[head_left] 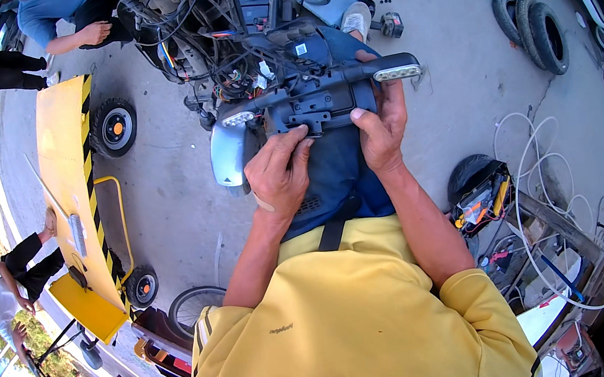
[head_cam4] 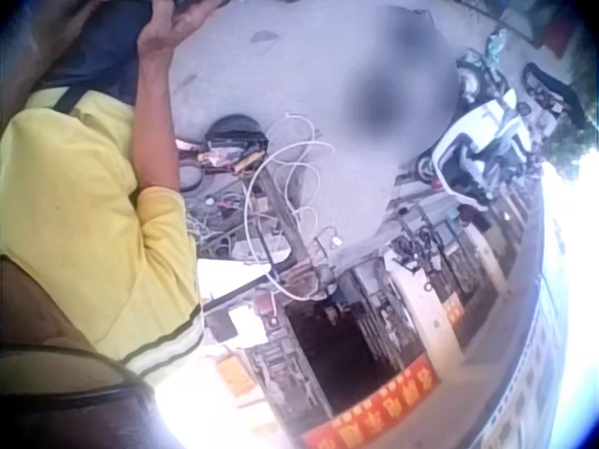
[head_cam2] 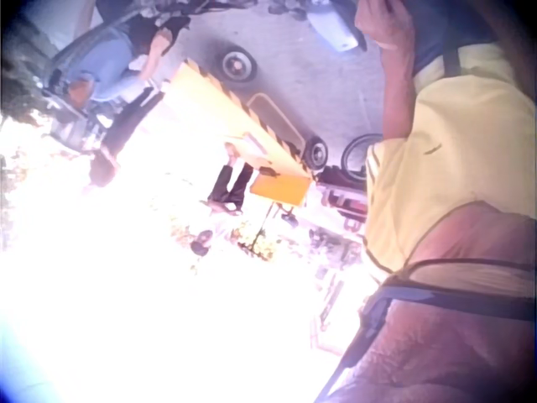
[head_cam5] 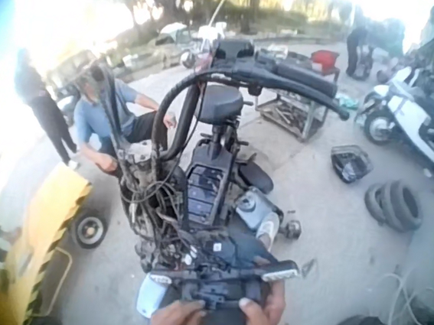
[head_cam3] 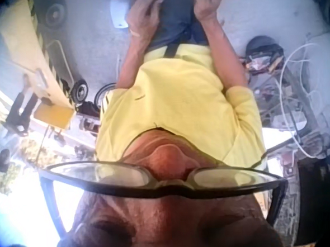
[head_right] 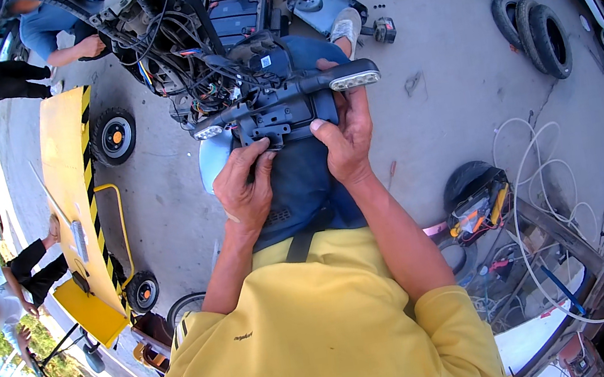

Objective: The person holds a scooter handlebar assembly and repeatedly manipulates its internal components and wiring. They rotate the assembly, pull and adjust wires, and press internal parts with both hands. The work occurs in an outdoor repair area with other scooters and tools nearby.

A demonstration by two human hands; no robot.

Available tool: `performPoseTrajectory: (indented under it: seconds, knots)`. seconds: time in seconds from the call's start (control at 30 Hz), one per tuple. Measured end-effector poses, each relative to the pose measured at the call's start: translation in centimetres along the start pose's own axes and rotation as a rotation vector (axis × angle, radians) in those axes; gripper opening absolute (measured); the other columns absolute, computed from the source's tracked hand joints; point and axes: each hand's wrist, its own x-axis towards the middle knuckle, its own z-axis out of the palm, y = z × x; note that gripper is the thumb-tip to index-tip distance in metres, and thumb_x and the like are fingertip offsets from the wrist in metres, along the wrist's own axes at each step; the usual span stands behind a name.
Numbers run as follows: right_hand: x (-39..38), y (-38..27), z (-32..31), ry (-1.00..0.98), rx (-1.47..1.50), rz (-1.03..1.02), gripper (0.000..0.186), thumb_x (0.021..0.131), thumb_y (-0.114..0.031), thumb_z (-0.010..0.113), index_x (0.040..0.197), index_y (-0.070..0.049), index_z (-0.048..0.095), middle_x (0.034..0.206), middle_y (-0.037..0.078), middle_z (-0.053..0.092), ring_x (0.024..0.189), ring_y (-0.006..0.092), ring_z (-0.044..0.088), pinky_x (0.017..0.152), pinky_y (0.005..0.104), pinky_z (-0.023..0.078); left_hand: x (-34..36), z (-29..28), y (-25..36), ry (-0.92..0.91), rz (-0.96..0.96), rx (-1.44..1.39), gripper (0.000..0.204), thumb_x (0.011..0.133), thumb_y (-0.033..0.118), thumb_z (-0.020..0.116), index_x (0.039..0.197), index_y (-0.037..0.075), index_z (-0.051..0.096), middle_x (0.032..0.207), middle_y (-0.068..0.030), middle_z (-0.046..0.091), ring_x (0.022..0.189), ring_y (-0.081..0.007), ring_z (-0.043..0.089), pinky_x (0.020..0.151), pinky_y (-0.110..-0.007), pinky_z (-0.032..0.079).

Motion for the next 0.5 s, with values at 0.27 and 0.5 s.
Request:
performPoseTrajectory:
  seconds: [0.27,0.5]
  knots:
    - [0.08,0.02,-0.07,0.003,0.001,0.009,0.081,0.078,0.003,0.059,0.155,0.006,0.032,0.159,0.020,0.042,0.140,0.0287,0.049,0.121,0.0397,0.034,0.21,0.21,0.28,-0.004,-0.028,-0.018,0.026,0.086,-0.003,0.080,0.111,0.001,0.073,0.085,-0.0126,0.071,0.068,-0.0226,0.066,0.060,-0.031,0.051]
    - [0.07,0.02,0.13,0.009,-0.019,-0.020,0.080,0.079,-0.001,0.061,0.154,0.007,0.034,0.157,0.021,0.043,0.140,0.0296,0.050,0.121,0.0403,0.035,0.23,0.19,0.16,-0.003,-0.039,-0.037,0.027,0.087,-0.004,0.079,0.114,0.001,0.073,0.085,-0.0119,0.070,0.068,-0.0198,0.065,0.060,-0.029,0.050]
